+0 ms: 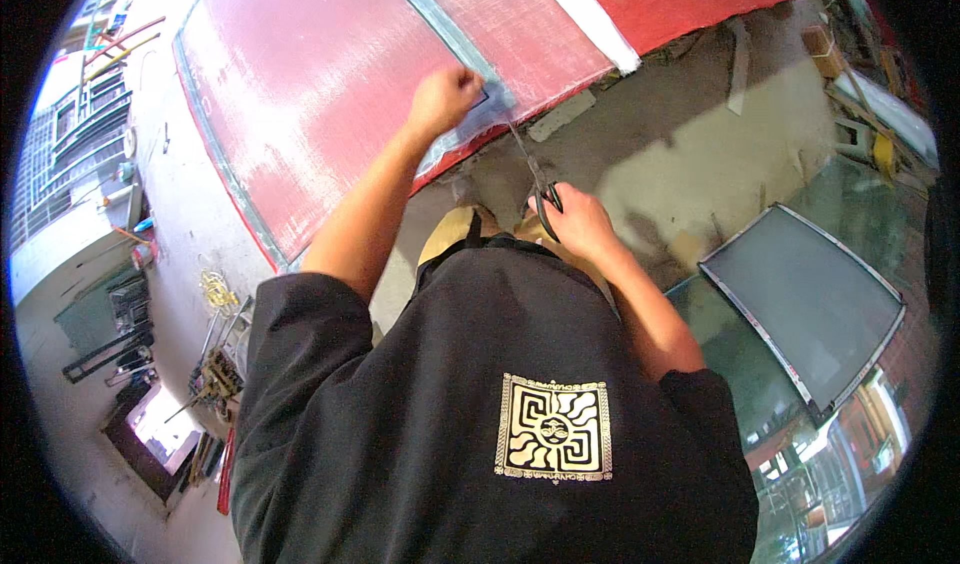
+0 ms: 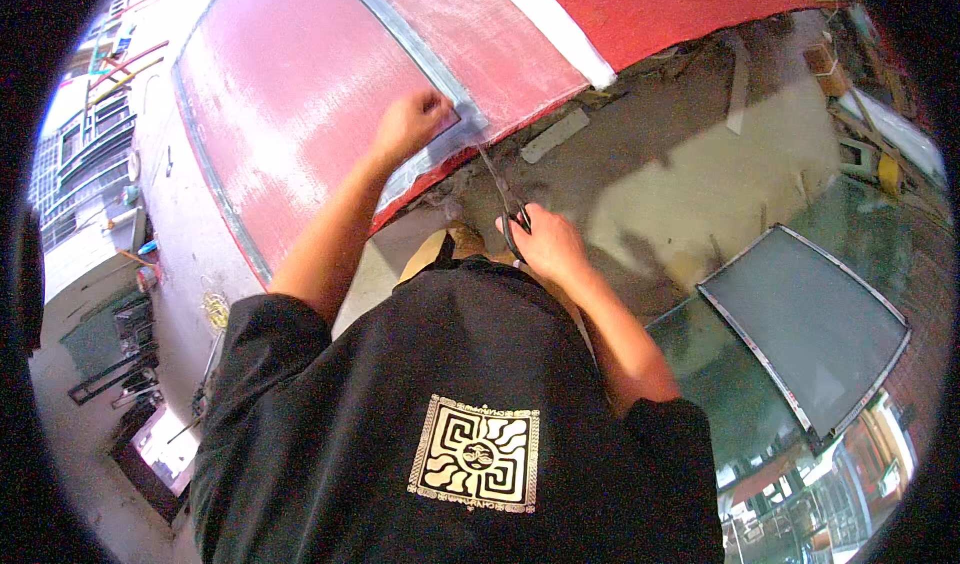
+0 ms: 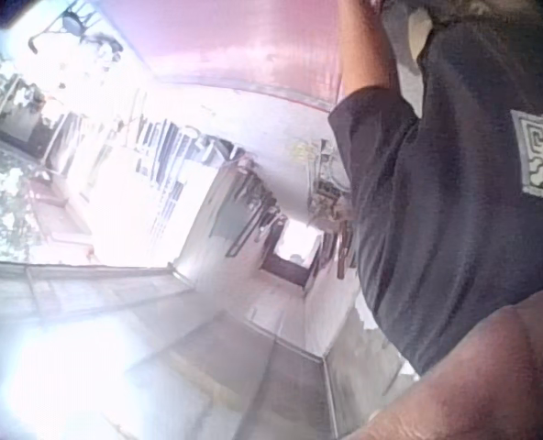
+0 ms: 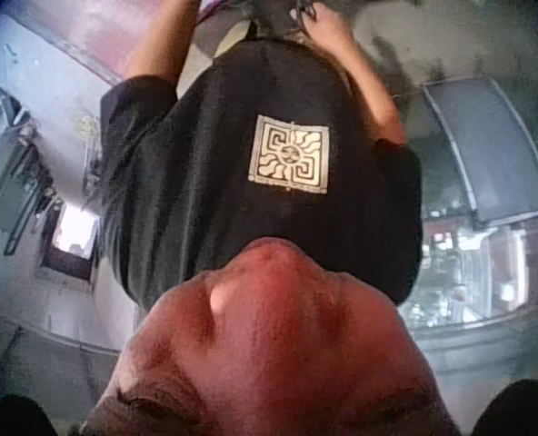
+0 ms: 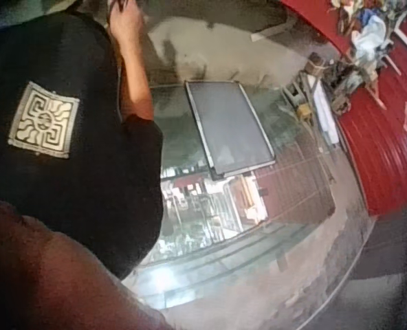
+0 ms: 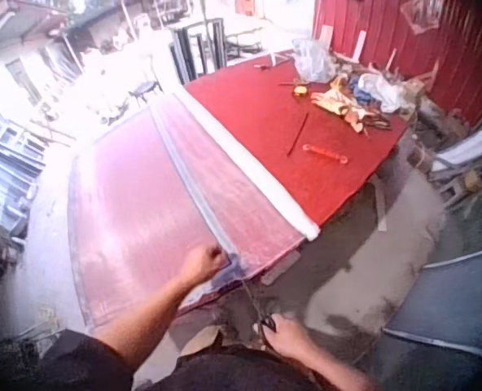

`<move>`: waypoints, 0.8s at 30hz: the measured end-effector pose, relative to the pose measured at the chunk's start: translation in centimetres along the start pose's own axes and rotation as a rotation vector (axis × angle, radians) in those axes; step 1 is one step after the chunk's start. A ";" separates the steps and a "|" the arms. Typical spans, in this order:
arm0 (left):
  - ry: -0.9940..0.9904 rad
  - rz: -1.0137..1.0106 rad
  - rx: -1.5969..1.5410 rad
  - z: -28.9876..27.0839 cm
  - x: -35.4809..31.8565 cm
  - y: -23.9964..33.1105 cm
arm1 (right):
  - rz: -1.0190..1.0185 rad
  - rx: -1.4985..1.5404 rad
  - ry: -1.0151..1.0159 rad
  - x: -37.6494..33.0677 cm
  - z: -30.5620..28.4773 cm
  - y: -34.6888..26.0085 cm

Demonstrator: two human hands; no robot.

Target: The person cuts a piece of mesh fabric around a frame using a pair of shears, after measuring it with a ruler and marking the cutting line with a tool.

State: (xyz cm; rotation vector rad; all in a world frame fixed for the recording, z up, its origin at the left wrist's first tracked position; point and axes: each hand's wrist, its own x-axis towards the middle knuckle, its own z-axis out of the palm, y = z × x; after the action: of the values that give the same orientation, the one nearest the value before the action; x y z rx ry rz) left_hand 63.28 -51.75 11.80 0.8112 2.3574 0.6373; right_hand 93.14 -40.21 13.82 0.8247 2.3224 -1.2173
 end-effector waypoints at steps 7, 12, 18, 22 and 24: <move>-0.162 -0.303 -0.716 7.9 -7.2 0.3 | -0.064 -0.057 -0.048 6.1 0.3 -1.0; -0.056 -0.370 -0.737 9.5 -6.2 0.7 | 0.014 0.088 -0.147 7.6 0.7 -0.7; -0.073 -0.493 -1.087 10.0 -6.6 1.3 | 0.184 0.594 -0.414 7.4 -0.9 -1.3; -0.132 -0.535 -1.114 8.6 -6.8 1.5 | 0.288 0.790 -0.478 6.8 -1.0 -2.1; -0.167 -0.549 -1.087 8.3 -6.6 1.2 | 0.316 0.820 -0.490 6.4 -1.2 -2.6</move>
State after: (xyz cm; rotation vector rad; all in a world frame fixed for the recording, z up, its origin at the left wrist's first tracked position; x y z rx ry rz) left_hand 73.45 -53.23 8.76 -0.2493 1.5702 1.3141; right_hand 86.53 -38.41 12.35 0.9429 1.2248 -1.9647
